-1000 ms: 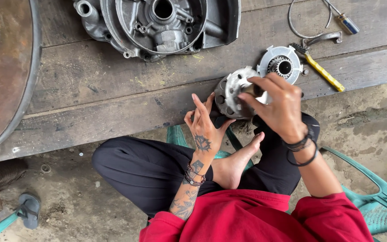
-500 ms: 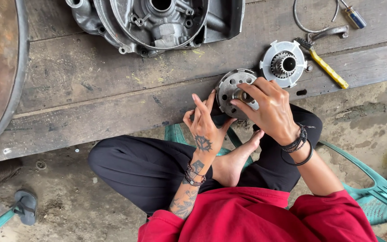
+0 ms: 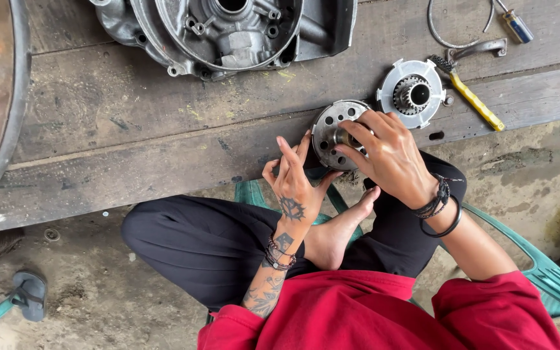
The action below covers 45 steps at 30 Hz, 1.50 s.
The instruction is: Cleaning a motorcycle clutch basket with a brush and then assembling the clutch plates and hub.
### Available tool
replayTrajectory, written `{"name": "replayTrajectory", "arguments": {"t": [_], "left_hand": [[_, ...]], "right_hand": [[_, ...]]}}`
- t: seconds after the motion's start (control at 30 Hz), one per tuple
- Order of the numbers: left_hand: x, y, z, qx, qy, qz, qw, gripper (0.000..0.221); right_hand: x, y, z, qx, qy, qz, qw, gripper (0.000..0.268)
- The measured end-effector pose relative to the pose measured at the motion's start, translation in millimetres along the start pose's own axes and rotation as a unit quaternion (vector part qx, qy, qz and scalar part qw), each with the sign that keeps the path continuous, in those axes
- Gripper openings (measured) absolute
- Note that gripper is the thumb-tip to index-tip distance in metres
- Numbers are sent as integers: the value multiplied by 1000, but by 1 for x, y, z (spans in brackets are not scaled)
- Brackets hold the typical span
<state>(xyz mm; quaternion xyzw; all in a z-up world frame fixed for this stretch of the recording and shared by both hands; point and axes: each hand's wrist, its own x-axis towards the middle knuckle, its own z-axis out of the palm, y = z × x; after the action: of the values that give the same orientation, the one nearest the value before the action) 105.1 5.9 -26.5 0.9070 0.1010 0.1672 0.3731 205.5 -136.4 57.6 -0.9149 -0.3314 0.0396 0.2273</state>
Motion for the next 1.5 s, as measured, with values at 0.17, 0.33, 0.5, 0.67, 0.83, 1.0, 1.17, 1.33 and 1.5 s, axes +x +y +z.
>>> {"name": "replayTrajectory", "arguments": {"t": [0.17, 0.33, 0.5, 0.67, 0.83, 1.0, 1.17, 1.33, 1.5], "left_hand": [[3, 2, -3, 17, -4, 0, 1000, 116], [4, -4, 4, 5, 29, 27, 999, 127], [4, -5, 5, 18, 45, 38, 998, 127], [-1, -17, 14, 17, 45, 73, 996, 123], [-3, -24, 19, 21, 44, 71, 996, 122], [-3, -22, 25, 23, 60, 73, 995, 125], [-3, -15, 18, 21, 58, 62, 996, 124], [-4, -17, 21, 23, 52, 62, 996, 127], [-1, -16, 14, 16, 51, 68, 996, 128]], "right_hand": [[7, -6, -4, -93, -78, -9, 993, 18], [14, -4, -7, -155, -122, -49, 979, 11], [12, 9, -5, -164, -140, -92, 972, 9], [15, 7, -17, -81, -120, -112, 983, 19], [13, 5, -24, -75, -131, -129, 980, 20], [8, 12, -19, -98, -128, -156, 975, 22], [9, 14, -18, -91, -100, -142, 981, 25], [10, 14, -15, -84, -106, -142, 981, 23], [14, 17, -16, -78, -115, -127, 982, 23]]}}
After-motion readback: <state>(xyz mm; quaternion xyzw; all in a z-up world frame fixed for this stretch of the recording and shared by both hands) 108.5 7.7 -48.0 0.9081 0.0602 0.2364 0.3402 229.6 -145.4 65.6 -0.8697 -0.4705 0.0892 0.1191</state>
